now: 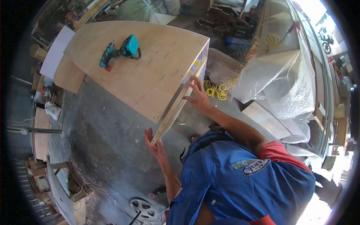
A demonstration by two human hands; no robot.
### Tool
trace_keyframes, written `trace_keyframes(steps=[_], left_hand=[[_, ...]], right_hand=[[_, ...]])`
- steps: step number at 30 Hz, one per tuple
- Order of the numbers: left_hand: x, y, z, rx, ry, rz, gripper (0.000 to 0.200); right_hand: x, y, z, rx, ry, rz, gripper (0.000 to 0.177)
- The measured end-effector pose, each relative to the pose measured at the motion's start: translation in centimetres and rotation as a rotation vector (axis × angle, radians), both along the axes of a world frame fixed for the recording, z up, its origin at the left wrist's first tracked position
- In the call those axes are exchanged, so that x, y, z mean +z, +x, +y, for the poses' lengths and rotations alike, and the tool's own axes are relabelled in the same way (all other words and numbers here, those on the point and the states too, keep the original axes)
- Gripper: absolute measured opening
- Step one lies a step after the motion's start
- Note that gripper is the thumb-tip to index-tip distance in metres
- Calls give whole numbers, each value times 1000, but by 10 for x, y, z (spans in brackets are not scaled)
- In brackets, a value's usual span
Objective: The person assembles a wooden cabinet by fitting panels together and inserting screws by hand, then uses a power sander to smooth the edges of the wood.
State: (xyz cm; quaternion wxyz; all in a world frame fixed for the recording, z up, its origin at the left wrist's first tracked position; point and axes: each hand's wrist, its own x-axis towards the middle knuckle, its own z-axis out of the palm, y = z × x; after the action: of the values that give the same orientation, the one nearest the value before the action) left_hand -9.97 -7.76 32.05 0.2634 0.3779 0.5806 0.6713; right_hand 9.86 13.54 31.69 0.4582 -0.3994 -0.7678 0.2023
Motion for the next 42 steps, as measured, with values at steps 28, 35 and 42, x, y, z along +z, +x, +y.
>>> trace_keyframes(steps=[28, 35, 42], left_hand=[[-6, 75, 75, 841, -122, -356, 35], [-7, 76, 77, 787, -234, -444, 36], [0, 65, 91, 774, -210, -436, 39]], right_hand=[[-22, 63, 220, -442, -984, 1344, 34], [-13, 72, 228, -484, -1034, 1265, 31], [-53, 51, 222, -250, -630, 1240, 40]])
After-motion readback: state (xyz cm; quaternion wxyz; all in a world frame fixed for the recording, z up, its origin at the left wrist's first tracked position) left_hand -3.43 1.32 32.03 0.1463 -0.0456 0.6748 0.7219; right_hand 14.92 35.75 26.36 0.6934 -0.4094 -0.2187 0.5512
